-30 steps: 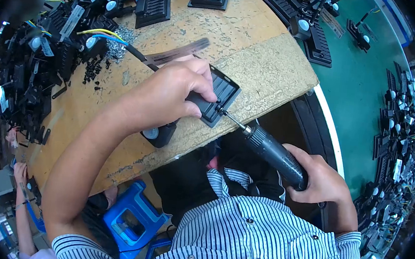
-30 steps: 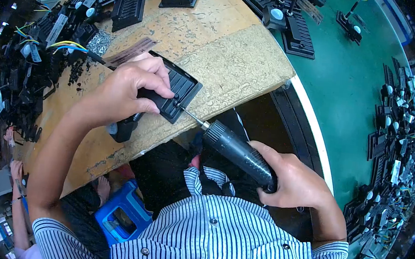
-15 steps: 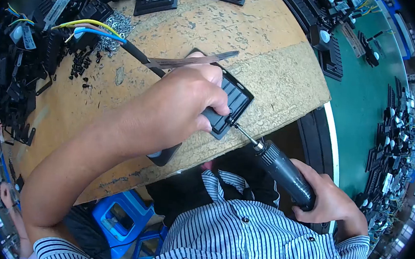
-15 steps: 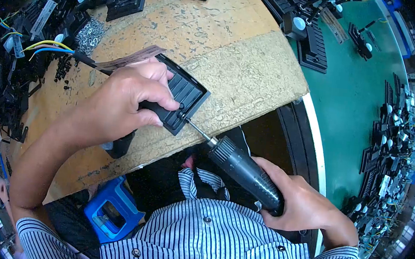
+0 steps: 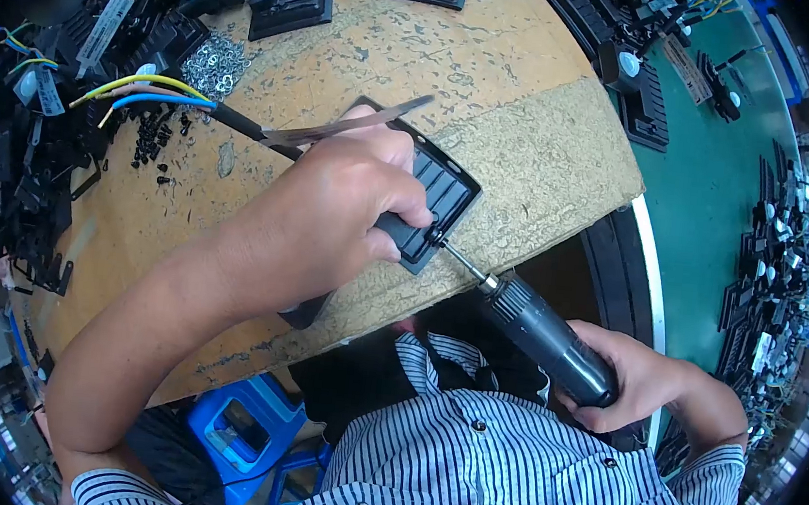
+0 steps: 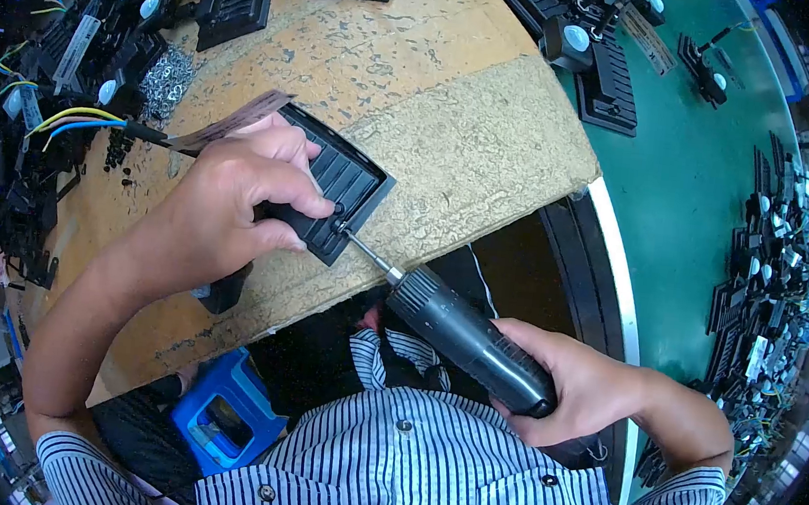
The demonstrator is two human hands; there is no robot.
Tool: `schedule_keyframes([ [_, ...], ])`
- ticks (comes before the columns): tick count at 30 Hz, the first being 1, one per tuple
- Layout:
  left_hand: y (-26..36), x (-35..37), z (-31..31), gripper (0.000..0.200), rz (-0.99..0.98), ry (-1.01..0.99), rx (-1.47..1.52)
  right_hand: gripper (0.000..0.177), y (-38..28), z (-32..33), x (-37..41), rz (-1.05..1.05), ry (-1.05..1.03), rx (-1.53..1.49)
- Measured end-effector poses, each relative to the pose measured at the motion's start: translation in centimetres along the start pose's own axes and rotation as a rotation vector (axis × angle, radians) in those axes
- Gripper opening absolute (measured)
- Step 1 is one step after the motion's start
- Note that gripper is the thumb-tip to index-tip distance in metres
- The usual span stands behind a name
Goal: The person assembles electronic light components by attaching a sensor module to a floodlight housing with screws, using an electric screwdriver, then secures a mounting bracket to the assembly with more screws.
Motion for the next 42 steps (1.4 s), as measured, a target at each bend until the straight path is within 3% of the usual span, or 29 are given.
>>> schedule_keyframes([
  [3, 0.0, -0.1, 0.0, 0.032, 0.017, -0.035, 0.008, 0.081, -0.8, 0.7, -0.2, 0.000, 0.144, 0.238],
  [8, -0.3, -0.2, -0.1, 0.032, 0.025, -0.042, -0.006, 0.076, -0.6, 0.0, -0.4, 0.048, 0.095, 0.106],
  [10, 0.0, -0.1, -0.2, 0.032, 0.005, -0.039, -0.033, 0.075, -0.7, 0.3, 0.2, 0.064, 0.121, 0.184],
  [11, 0.3, -0.2, -0.2, 0.032, -0.019, -0.024, -0.057, 0.075, -1.8, 0.2, 0.9, 0.200, 0.278, 0.371],
  [14, 0.3, 0.1, 0.1, 0.032, -0.025, -0.003, -0.075, 0.076, -0.6, -0.6, 3.8, 0.032, 0.434, 0.417],
  [16, 0.4, 0.1, 0.1, 0.032, -0.101, -0.052, -0.115, 0.079, -0.1, -0.5, 7.3, 0.388, 0.689, 0.665],
  [18, 1.3, 0.9, 0.1, 0.035, -0.014, 0.023, -0.084, 0.075, 4.1, 1.5, 10.9, 0.376, 0.889, 0.134],
  [21, 5.5, 3.5, 0.7, 0.041, -0.002, 0.201, -0.285, 0.062, 5.6, 3.7, 15.0, 0.464, 1.167, -0.255],
  [22, 5.2, 5.4, 0.6, 0.042, 0.162, 0.343, -0.285, 0.062, 7.2, 4.9, 16.2, 0.525, 1.225, -0.309],
  [23, 5.0, 6.6, 0.0, 0.052, 0.174, 0.373, -0.352, 0.061, 8.4, 5.6, 17.2, 0.570, 1.254, -0.374],
  [24, 5.5, 7.0, -0.7, 0.057, 0.321, 0.372, -0.589, 0.061, 8.9, 5.9, 17.9, 0.610, 1.265, -0.432],
  [25, 4.3, 7.3, -1.5, 0.058, 0.376, 0.337, -0.634, 0.061, 9.4, 6.1, 18.5, 0.635, 1.265, -0.485],
  [26, 3.3, 7.5, -1.6, 0.052, 0.470, 0.384, -0.472, 0.062, 9.8, 6.5, 18.7, 0.656, 1.253, -0.531],
  [28, 1.6, 7.6, -1.3, 0.039, 0.383, 0.464, -0.482, 0.063, 10.5, 7.0, 18.7, 0.681, 1.215, -0.604],
  [31, 5.5, 3.7, -0.1, 0.020, 0.196, 0.435, -0.418, 0.067, 12.6, 7.8, 18.5, 0.667, 1.130, -0.677],
  [35, 8.3, -4.8, -1.6, 0.009, 0.519, 0.074, 0.399, 0.066, 15.3, 8.8, 17.7, 0.632, 1.035, -0.824],
  [37, 9.4, -10.5, -4.2, 0.014, 0.554, -0.134, 0.775, 0.062, 15.7, 9.1, 17.5, 0.658, 0.992, -0.883],
  [39, 11.5, -16.7, -6.0, 0.021, 0.538, -0.247, 0.847, 0.059, 16.2, 9.4, 17.3, 0.655, 0.943, -0.892],
  [41, 12.2, -24.0, -6.5, 0.017, 0.318, -0.251, 0.846, 0.057, 16.6, 9.5, 17.3, 0.647, 0.882, -0.942],
  [42, 13.5, -27.0, -5.9, 0.013, 0.368, -0.202, 0.912, 0.057, 17.1, 9.5, 17.2, 0.681, 0.806, -1.021],
])
Point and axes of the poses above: each hand's wrist, its own x-axis away from the middle knuckle, its own z-axis out of the back of the hand, y = z × x, the point moved 7 cm from there along -x, towards the middle knuckle, and after that the axes turned 1 degree about y, right-handed, at the moved point
